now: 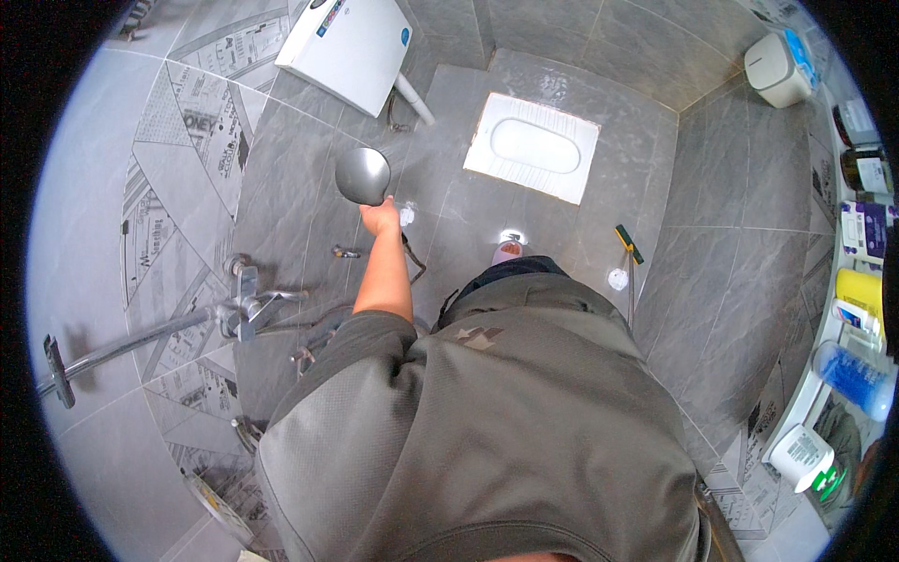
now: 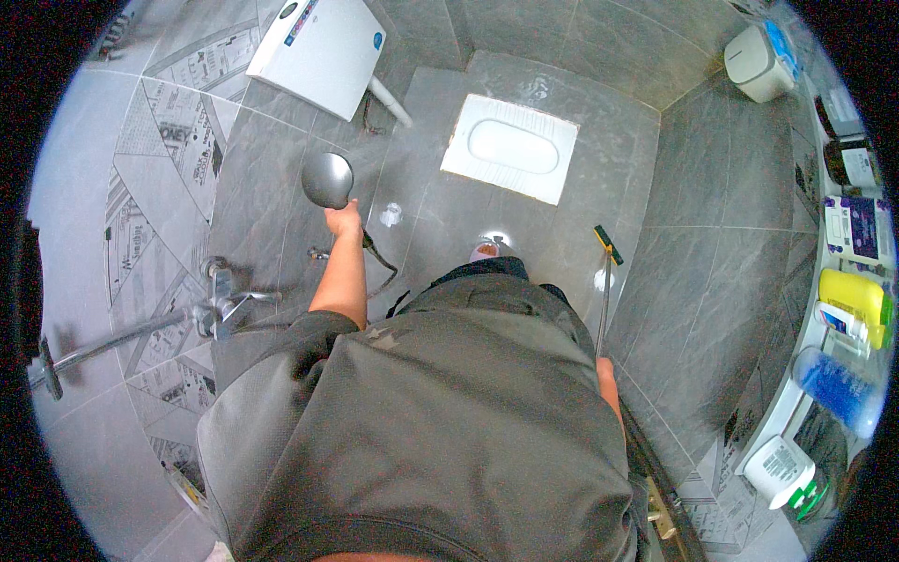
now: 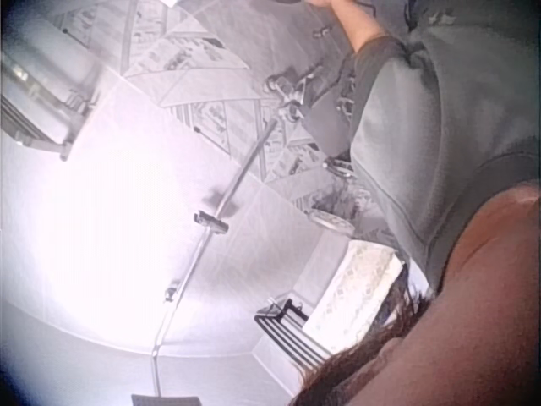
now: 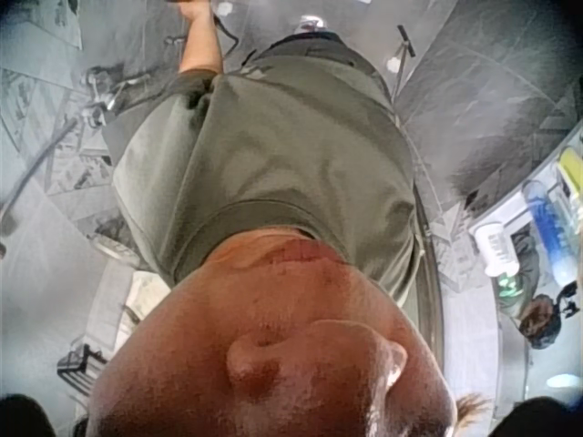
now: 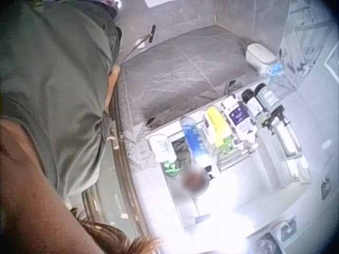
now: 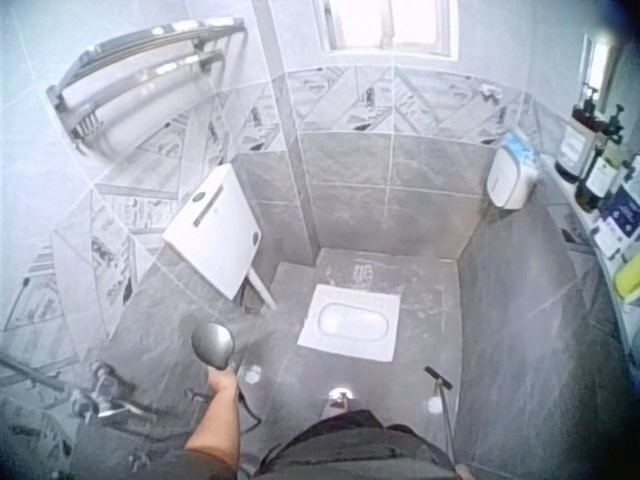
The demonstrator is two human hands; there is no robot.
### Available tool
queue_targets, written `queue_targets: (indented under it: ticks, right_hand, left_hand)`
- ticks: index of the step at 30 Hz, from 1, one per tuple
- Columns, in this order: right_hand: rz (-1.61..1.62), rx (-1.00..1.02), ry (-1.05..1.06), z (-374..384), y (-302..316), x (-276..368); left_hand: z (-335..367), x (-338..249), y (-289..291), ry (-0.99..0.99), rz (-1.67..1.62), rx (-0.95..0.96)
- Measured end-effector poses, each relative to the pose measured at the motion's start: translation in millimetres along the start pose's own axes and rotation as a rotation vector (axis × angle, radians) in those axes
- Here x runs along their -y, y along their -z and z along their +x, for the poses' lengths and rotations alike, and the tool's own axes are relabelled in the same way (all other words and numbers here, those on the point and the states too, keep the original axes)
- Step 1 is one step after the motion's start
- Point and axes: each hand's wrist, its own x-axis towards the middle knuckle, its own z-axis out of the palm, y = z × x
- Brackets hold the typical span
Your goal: The person cleans the bathroom floor using a handheld shower head to spray water and a squeegee to push the water towards the drain. They repeatedly rinse the floor and the squat toilet, moving around the small tiled room to ensure the entire surface is washed.
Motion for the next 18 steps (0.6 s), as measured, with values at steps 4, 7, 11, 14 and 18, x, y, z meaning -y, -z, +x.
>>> queue_targets:
  ticks: [4, 7, 11, 14, 18]
  right_hand:
    - [-0.016, 0.001, -0.012, -1, 0, -11]
    - [-0.029, 0.010, 0.014, 4, -1, -5]
    - [-0.038, 0.009, 0.021, 5, -1, -8]
    - [-0.045, 0.008, 0.023, 5, -1, -10]
    - [-0.051, 0.009, 0.036, 7, -3, -9]
  left_hand:
    - [-11, 5, 5, 0.102, 0.129, 0.025]
    - [-8, 10, 19, 0.140, 0.107, -0.008]
    - [-16, 6, 25, 0.146, 0.213, -0.009]
    - [-21, 16, 24, 0.123, 0.069, 0.009]
    - [-15, 41, 19, 0.248, -0.050, 0.055]
